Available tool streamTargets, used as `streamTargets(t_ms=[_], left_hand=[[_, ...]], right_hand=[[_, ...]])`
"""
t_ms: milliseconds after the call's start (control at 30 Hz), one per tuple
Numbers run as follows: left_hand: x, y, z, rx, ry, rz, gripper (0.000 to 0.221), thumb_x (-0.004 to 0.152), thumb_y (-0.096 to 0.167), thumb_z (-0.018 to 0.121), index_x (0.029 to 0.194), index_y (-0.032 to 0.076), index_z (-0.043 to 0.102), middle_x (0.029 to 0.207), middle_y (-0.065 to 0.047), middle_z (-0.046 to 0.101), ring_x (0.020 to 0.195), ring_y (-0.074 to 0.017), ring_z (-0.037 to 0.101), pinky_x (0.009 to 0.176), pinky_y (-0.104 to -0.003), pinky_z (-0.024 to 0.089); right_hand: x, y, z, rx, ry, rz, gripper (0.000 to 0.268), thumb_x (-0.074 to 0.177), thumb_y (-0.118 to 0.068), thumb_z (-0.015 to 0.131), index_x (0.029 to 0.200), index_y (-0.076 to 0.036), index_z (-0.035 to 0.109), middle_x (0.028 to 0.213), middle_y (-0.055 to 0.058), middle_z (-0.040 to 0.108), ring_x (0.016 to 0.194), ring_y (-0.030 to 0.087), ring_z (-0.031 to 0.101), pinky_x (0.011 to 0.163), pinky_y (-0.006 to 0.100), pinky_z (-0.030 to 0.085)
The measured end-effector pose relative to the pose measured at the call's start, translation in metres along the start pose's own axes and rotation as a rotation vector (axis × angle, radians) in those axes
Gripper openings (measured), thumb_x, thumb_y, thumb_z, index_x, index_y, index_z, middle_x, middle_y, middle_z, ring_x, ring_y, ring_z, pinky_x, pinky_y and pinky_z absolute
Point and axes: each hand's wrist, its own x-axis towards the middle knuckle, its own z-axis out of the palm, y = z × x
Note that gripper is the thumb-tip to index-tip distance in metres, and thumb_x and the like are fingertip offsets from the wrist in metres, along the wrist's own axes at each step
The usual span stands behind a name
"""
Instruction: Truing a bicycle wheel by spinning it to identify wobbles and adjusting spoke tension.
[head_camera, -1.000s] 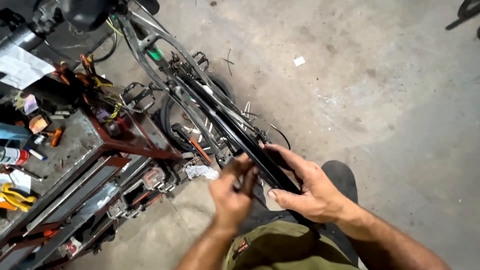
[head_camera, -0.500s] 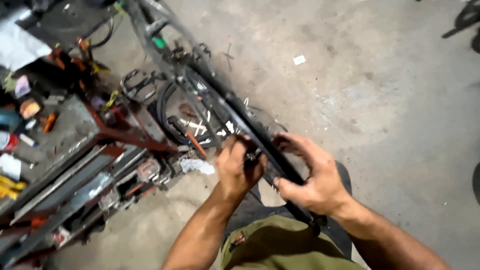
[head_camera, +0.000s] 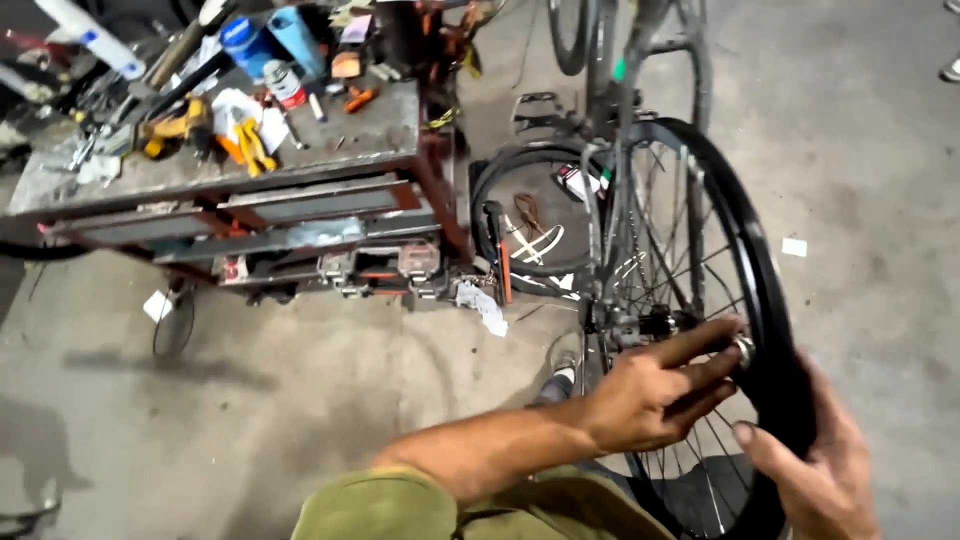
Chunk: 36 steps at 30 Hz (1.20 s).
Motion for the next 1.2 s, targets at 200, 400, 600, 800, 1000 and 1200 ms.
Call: streamTargets(t_ms=[200, 400, 600, 800, 1000, 1200], left_hand=[[-0.006, -0.024, 0.014, -0.116, 0.137, 0.06, 0.035, 0.107, 0.022, 0.069, 0.138, 0.007, 0.065, 0.154, -0.009, 0.061, 0.134, -0.0267, 0.072, 0.125, -0.035, 0.059], [-0.007, -0.034, 0.009, 0.009, 0.044, 0.045, 0.051, 0.095, 0.027, 0.078, 0.141, 0.013, 0.06, 0.154, -0.015, 0.061, 0.13, -0.0339, 0.074, 0.1, -0.039, 0.072], [-0.026, -0.081, -0.008, -0.07, 0.084, 0.021, 0.031, 0.095, 0.024, 0.071, 0.124, 0.014, 0.068, 0.128, -0.014, 0.072, 0.135, -0.0371, 0.064, 0.119, -0.05, 0.048], [0.005, -0.038, -0.048, -0.025, 0.308, -0.068, 0.035, 0.091, 0.026, 0.081, 0.12, 0.008, 0.071, 0.119, -0.015, 0.077, 0.112, -0.0269, 0.075, 0.108, -0.041, 0.061], [0.034, -0.038, -0.05, -0.084, 0.217, -0.178, 0.054, 0.092, 0.049, 0.071, 0.124, 0.006, 0.073, 0.126, -0.017, 0.076, 0.115, -0.0277, 0.075, 0.101, -0.04, 0.063], [0.048, -0.041, -0.064, -0.251, 0.051, -0.216, 0.042, 0.088, 0.034, 0.079, 0.124, 0.013, 0.075, 0.133, -0.012, 0.075, 0.124, -0.0237, 0.073, 0.109, -0.041, 0.058]], right_hand=[[0.006, 0.057, -0.027, -0.378, 0.115, -0.014, 0.074, 0.077, -0.014, 0.077, 0.149, -0.003, 0.065, 0.097, 0.016, 0.07, 0.089, 0.024, 0.061, 0.081, 0.037, 0.047], [-0.013, 0.01, 0.007, 0.014, 0.076, 0.107, 0.078, 0.082, 0.019, 0.054, 0.158, 0.007, 0.041, 0.149, 0.026, 0.054, 0.131, 0.037, 0.056, 0.112, 0.039, 0.039], [-0.015, 0.03, 0.004, 0.131, -0.09, -0.063, 0.084, 0.073, -0.007, 0.066, 0.153, 0.006, 0.045, 0.148, 0.023, 0.061, 0.134, 0.032, 0.061, 0.118, 0.041, 0.044], [-0.022, 0.008, 0.022, 0.177, -0.233, -0.329, 0.06, 0.087, -0.009, 0.065, 0.143, 0.007, 0.05, 0.148, 0.026, 0.058, 0.142, 0.037, 0.057, 0.127, 0.048, 0.042], [-0.027, 0.017, 0.024, 0.168, -0.231, -0.345, 0.065, 0.089, -0.013, 0.069, 0.146, 0.008, 0.047, 0.149, 0.028, 0.058, 0.143, 0.038, 0.056, 0.125, 0.048, 0.042], [-0.027, 0.021, 0.023, 0.166, -0.271, -0.405, 0.064, 0.093, -0.02, 0.072, 0.147, 0.004, 0.047, 0.15, 0.028, 0.057, 0.144, 0.039, 0.056, 0.126, 0.051, 0.041]])
